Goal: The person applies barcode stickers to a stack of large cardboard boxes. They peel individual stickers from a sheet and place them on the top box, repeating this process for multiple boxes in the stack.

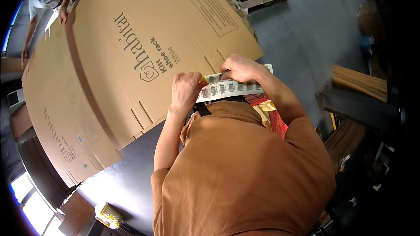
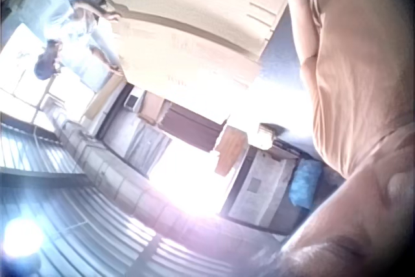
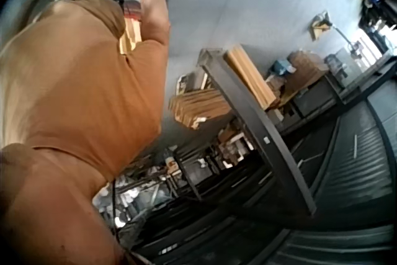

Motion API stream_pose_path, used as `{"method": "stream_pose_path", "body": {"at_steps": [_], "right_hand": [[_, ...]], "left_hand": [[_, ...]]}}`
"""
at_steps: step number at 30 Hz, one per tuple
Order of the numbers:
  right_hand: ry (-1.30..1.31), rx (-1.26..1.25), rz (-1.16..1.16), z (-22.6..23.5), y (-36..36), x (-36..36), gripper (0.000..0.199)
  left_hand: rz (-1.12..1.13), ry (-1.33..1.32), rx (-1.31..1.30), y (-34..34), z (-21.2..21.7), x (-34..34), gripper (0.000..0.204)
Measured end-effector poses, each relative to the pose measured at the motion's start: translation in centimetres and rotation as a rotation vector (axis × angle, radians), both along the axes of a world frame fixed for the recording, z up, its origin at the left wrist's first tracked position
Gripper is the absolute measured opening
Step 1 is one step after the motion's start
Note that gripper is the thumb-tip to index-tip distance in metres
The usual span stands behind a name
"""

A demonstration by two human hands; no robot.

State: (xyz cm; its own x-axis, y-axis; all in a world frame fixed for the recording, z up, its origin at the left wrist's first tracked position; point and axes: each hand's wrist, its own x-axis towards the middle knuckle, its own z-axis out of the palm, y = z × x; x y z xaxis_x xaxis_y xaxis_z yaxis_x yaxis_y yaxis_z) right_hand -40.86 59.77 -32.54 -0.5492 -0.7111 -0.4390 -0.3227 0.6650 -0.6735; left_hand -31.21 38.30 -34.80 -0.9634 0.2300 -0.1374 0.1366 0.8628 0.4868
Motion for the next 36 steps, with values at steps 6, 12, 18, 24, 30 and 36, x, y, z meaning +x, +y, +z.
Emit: {"method": "stream_pose_path", "body": {"at_steps": [6,12,18,24,30,36], "right_hand": [[0.187,-0.236,0.019,-2.2,0.0,-1.0,0.015],[0.459,-0.424,-0.017,-3.9,-0.6,-1.4,0.007],[0.913,-0.514,0.098,-4.3,-0.8,-1.9,0.016],[0.941,-0.497,0.156,-4.2,-0.8,-2.2,0.016],[0.504,-0.595,0.052,-3.4,-1.7,-5.4,0.006],[0.092,-0.247,0.236,-3.5,-7.1,-15.7,0.042]], "left_hand": [[0.208,-0.104,0.403,0.6,-2.2,-1.2,0.019],[0.353,-0.249,0.561,1.0,-2.2,-2.5,0.024],[0.521,-0.315,0.719,1.3,-4.1,-2.7,0.034],[0.599,-0.333,0.62,1.2,-4.3,-3.3,0.039],[0.512,-0.252,0.332,-0.3,-6.5,-3.5,0.032],[0.131,-0.059,0.062,-0.1,-7.2,-4.8,0.024]]}}
